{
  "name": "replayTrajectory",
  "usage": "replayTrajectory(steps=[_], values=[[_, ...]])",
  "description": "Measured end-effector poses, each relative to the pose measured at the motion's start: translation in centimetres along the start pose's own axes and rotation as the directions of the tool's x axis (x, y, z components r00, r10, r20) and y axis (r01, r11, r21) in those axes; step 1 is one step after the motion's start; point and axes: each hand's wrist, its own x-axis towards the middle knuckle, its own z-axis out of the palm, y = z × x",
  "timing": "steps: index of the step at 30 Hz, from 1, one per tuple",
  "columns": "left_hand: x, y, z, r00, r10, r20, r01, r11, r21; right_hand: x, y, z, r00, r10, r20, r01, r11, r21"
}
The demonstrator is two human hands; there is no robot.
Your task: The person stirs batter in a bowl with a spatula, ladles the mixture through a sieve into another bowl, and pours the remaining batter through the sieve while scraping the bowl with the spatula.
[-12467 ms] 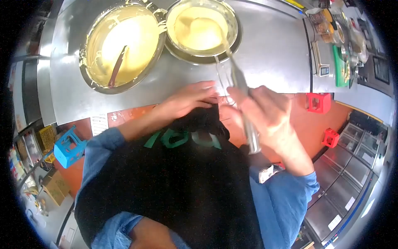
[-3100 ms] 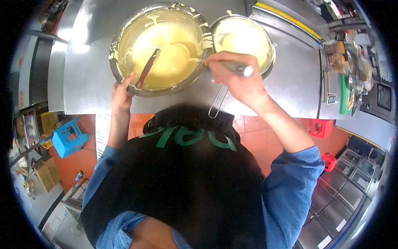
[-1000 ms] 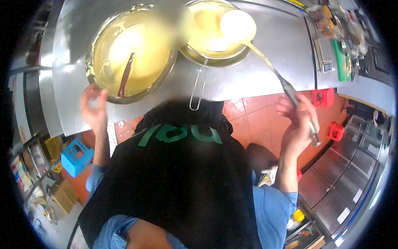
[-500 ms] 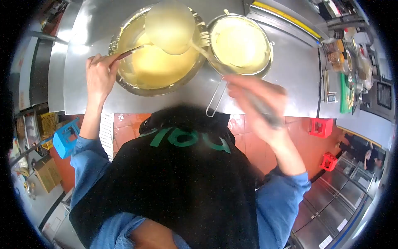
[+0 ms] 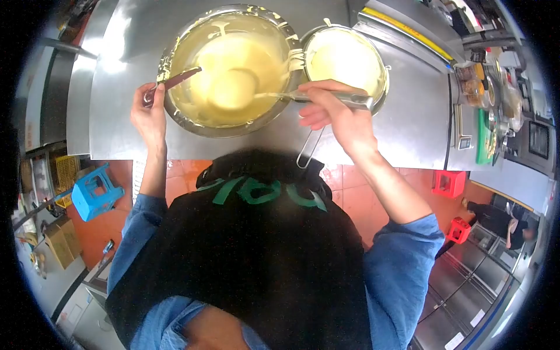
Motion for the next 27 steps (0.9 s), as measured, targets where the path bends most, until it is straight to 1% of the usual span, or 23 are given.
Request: replayTrajectory(steps=[1, 3, 4, 6, 9, 12, 15, 18, 22, 23, 24, 27], values=[[-0.1, -0.2, 0.4, 0.997, -0.076, 0.011, 0.077, 0.988, -0.131, -0.5, -0.5, -0.1, 1.000, -0.011, -0.005, 0.011, 1.000, -0.027], [-0.3, -1.4, 1.5, 0.974, -0.218, 0.062, 0.225, 0.897, -0.380, -1.7, -2.0, -0.2, 0.999, -0.036, -0.013, 0.035, 0.996, -0.081], [-0.3, -2.0, 1.8, 0.951, -0.278, 0.132, 0.308, 0.842, -0.443, -2.2, -2.6, -0.2, 0.999, -0.050, -0.011, 0.049, 0.994, -0.096], [-0.1, -2.9, 2.1, 0.884, -0.372, 0.285, 0.468, 0.704, -0.534, -2.6, -2.5, -0.7, 0.997, -0.072, -0.016, 0.071, 0.995, -0.067], [-0.7, -2.3, 1.9, 0.863, -0.384, 0.328, 0.505, 0.660, -0.556, -2.8, -2.7, -1.1, 0.995, -0.091, -0.033, 0.089, 0.994, -0.059], [-1.5, -2.3, 1.5, 0.850, -0.378, 0.367, 0.522, 0.700, -0.487, -2.8, -3.8, -1.4, 0.994, -0.095, -0.059, 0.093, 0.995, -0.047], [-2.1, -1.3, 1.2, 0.844, -0.410, 0.347, 0.533, 0.712, -0.458, -3.4, -4.7, -2.1, 0.990, -0.116, -0.080, 0.113, 0.992, -0.051], [-2.0, -1.7, 1.2, 0.845, -0.399, 0.357, 0.533, 0.692, -0.487, -4.5, -6.0, -2.8, 0.982, -0.132, -0.135, 0.125, 0.991, -0.053], [-1.7, -2.7, 1.5, 0.818, -0.404, 0.410, 0.574, 0.630, -0.523, -7.0, -6.8, -4.6, 0.959, -0.165, -0.229, 0.171, 0.985, 0.005], [-1.7, -2.4, 1.4, 0.811, -0.404, 0.423, 0.582, 0.625, -0.520, -7.5, -6.9, -5.3, 0.951, -0.163, -0.261, 0.174, 0.984, 0.022], [-1.7, -2.1, 1.3, 0.803, -0.404, 0.437, 0.592, 0.620, -0.515, -8.1, -6.9, -6.4, 0.950, -0.180, -0.257, 0.189, 0.982, 0.014], [-1.9, -1.5, 1.3, 0.805, -0.391, 0.446, 0.592, 0.585, -0.555, -10.3, -6.9, -9.1, 0.927, -0.186, -0.327, 0.202, 0.979, 0.017]])
